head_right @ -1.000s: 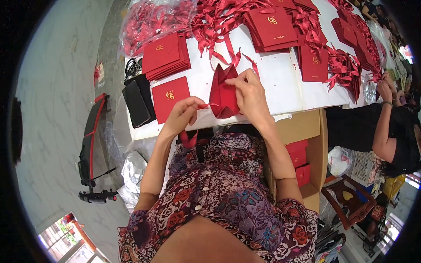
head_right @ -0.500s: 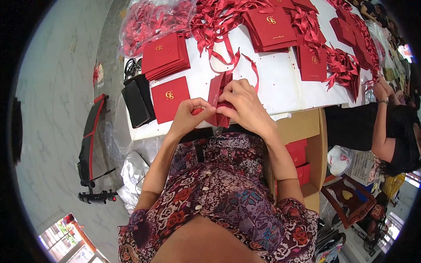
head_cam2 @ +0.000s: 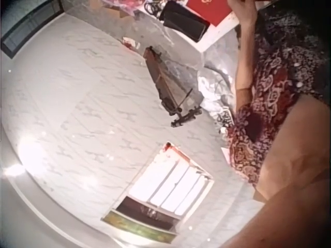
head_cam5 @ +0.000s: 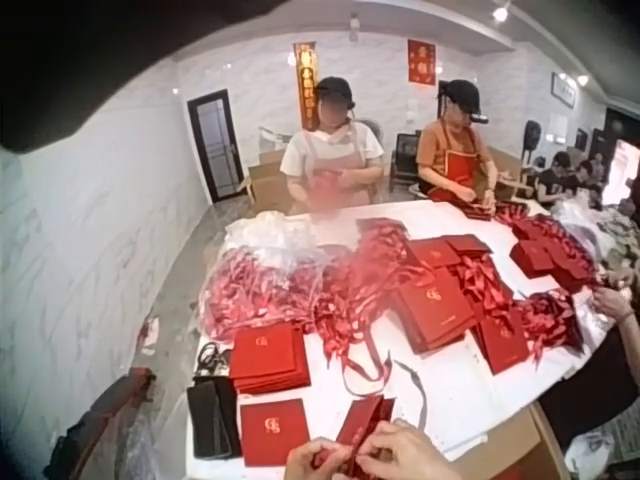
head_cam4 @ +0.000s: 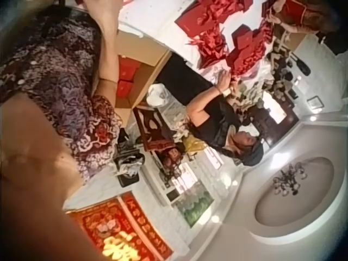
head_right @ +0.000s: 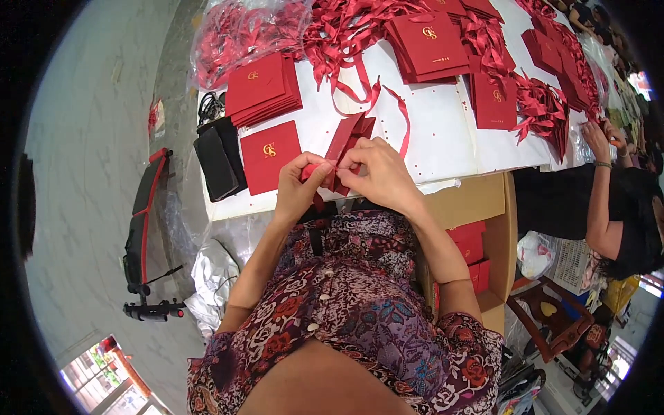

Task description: Tying ribbons and packaging small red bags on a shared work table.

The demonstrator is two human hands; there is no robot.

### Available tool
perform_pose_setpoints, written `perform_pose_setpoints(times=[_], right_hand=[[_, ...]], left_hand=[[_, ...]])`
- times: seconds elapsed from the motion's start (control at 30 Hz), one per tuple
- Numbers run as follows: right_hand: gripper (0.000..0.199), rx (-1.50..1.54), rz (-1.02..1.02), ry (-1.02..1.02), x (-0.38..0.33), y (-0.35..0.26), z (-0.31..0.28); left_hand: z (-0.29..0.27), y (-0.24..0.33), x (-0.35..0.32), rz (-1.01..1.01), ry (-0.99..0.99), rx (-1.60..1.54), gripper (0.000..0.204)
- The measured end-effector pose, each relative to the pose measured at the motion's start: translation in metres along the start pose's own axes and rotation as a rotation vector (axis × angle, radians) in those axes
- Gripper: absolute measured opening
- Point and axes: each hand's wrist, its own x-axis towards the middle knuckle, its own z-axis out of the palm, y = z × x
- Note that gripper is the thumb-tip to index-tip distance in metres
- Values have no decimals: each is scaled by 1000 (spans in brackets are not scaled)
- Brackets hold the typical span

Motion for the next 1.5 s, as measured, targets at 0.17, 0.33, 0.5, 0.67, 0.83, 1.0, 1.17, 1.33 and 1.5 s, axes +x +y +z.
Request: perform_pose_setpoints(times=[0.17,0.33,0.5,0.67,0.83,1.0,1.17,1.33,1.5], right_hand=[[9,-144,-87,158,-3,-3,6],[8,-207,-176,153,-2,-5,11],[7,-231,-240,39,2,-3,2],[10,-247,-221,97,7,7,8],[9,-234,-159,94,5,8,12],[10,-351,-267,92,5,-1,11],[12,-308,-175,148,3,5,18],[14,-174,-158,80,3,13,15],[16,-145,-141,138,0,18,22]], left_hand=[[6,-4,-5,97,7,-51,17],[-2,-28,-3,95,45,-28,23],[2,-34,-4,129,92,40,18],[8,-32,0,148,118,-100,10],[0,-27,-6,14,63,-79,14],[8,-27,-8,9,103,-120,13],[12,-24,-10,313,183,166,11],[8,-18,-11,295,162,296,9],[11,-18,-8,338,191,355,6]])
